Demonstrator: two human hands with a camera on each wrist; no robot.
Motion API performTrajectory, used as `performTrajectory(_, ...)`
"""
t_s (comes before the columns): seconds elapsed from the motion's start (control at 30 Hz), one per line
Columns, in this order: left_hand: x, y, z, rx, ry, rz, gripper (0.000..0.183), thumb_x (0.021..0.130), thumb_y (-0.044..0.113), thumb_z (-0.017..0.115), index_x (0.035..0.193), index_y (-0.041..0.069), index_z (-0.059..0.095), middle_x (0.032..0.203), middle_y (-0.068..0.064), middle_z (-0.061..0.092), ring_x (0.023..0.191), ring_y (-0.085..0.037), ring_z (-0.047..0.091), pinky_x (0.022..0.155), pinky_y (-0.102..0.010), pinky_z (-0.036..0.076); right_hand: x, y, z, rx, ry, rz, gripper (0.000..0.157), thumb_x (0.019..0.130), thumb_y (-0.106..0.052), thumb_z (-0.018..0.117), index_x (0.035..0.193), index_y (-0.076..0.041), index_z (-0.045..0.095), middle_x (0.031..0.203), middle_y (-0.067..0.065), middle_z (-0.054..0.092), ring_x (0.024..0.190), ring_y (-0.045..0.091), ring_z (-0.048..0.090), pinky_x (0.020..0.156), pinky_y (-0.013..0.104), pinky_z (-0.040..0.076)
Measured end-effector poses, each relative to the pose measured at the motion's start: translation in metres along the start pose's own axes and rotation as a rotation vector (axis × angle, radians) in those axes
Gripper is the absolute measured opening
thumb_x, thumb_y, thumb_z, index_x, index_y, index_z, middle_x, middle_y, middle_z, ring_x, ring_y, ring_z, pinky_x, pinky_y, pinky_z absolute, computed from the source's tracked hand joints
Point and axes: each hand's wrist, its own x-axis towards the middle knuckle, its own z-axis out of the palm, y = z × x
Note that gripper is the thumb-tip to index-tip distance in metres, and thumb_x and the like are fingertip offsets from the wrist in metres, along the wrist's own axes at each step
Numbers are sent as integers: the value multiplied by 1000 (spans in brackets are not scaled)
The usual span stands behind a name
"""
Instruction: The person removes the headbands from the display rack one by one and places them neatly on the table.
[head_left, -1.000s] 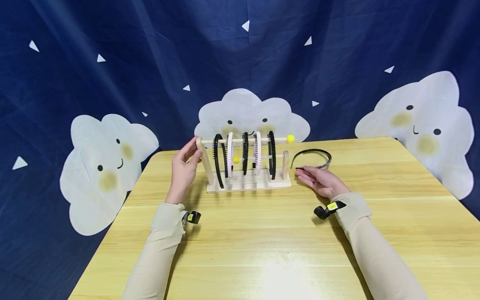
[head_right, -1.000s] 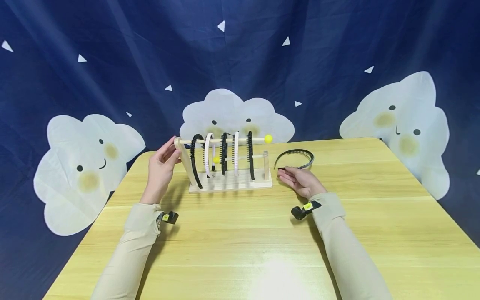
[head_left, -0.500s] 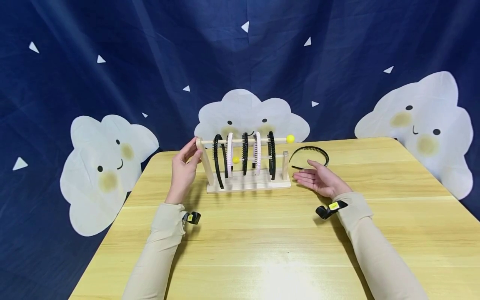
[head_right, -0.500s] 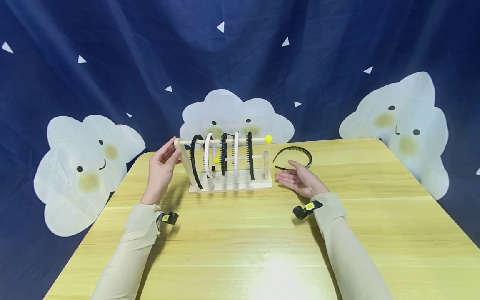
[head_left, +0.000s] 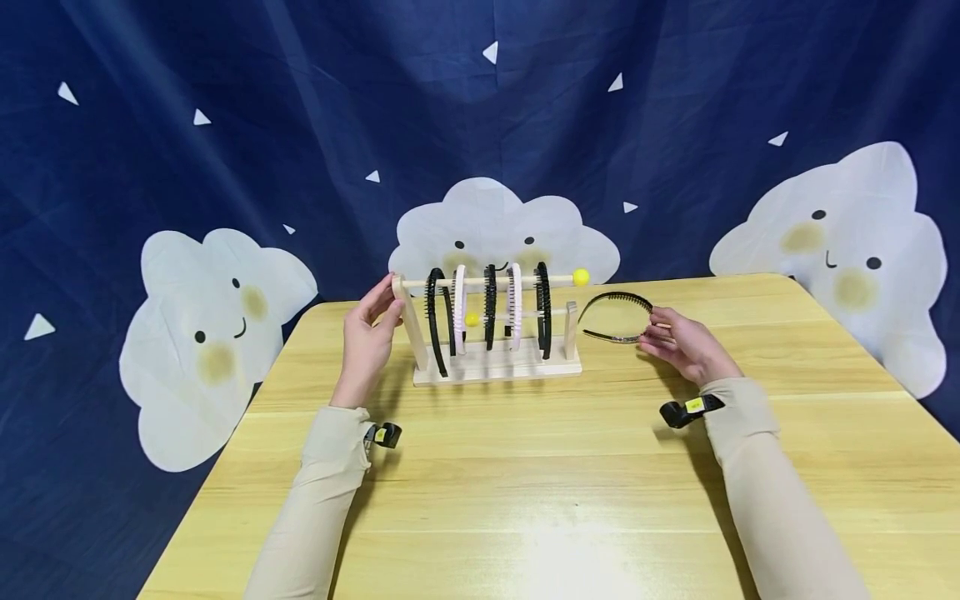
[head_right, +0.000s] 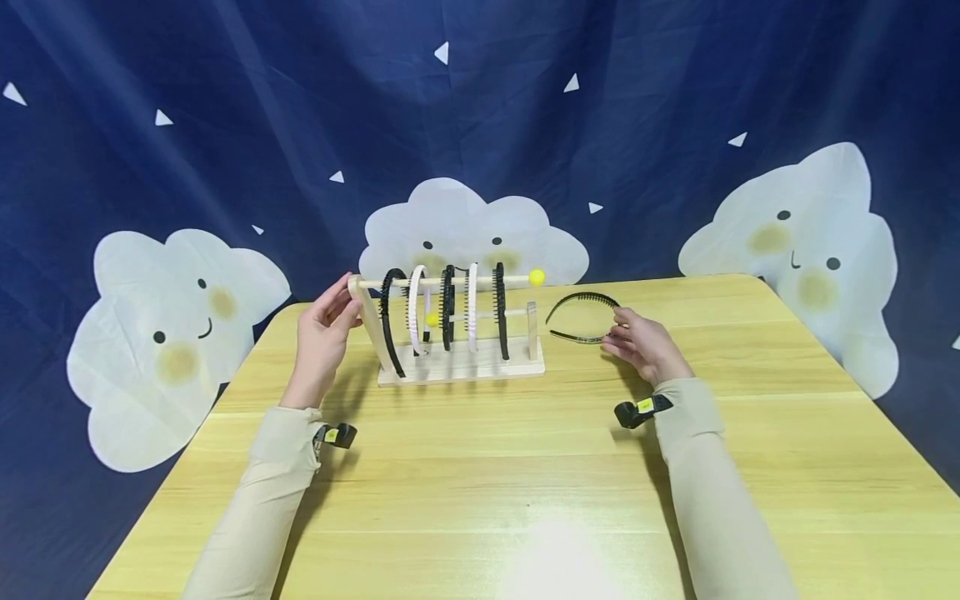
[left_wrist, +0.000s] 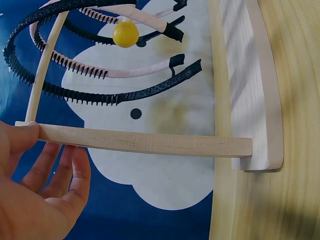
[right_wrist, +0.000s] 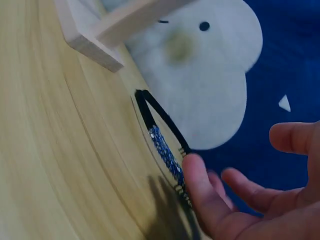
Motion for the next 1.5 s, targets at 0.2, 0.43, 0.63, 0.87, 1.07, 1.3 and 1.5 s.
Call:
performTrajectory(0.2,-1,1,0,8,5,5,48,103,21,63,150,20,55,142,-10,62,124,-17,59,98,-42,55,3,4,-5,106,-16,58,51,109,-30,46,151,-9,28,143,20,31,97,15,67,106,27,49)
performTrajectory(0.43,0,1,0,12,-4,-2,48,103,22,62,151,20,53,143,-9,62,127,-20,58,98,-38,55,6,8,-3,203,-48,57,38,109,-26,45,143,-12,34,152,24,23,98,14,69,110,26,43)
performTrajectory(0.63,0,2,0,30,3,5,49,103,21,62,151,15,53,142,-11,62,126,-23,59,92,-31,56,2,4,8,-21,44,-31,56,108,-26,48,154,-2,26,130,14,44,90,10,68,96,23,54)
performTrajectory(0.87,0,2,0,28,6,0,49,103,20,62,151,16,53,142,-11,62,126,-23,59,95,-36,56,-29,-22,50,-632,276,-466,53,102,-41,60,133,2,59,98,0,63,79,7,63,68,15,54)
performTrajectory(1.07,1,2,0,23,10,-8,47,103,18,62,150,18,55,142,-11,62,125,-23,60,90,-27,56,-55,-34,92,-832,293,-723,49,98,-42,68,135,-11,61,101,8,73,83,16,67,65,17,49)
performTrajectory(1.3,0,2,0,20,-1,-7,47,103,19,62,150,19,55,142,-11,62,127,-22,59,89,-21,54,-58,-26,115,-862,157,-887,51,94,-23,77,139,-11,57,102,7,74,83,19,72,72,22,56)
performTrajectory(1.5,0,2,-1,17,0,0,48,103,17,62,150,18,54,142,-12,62,126,-22,59,88,-22,54,-56,-16,130,-878,102,-904,60,92,-23,79,145,-14,53,108,10,73,84,19,73,78,40,61)
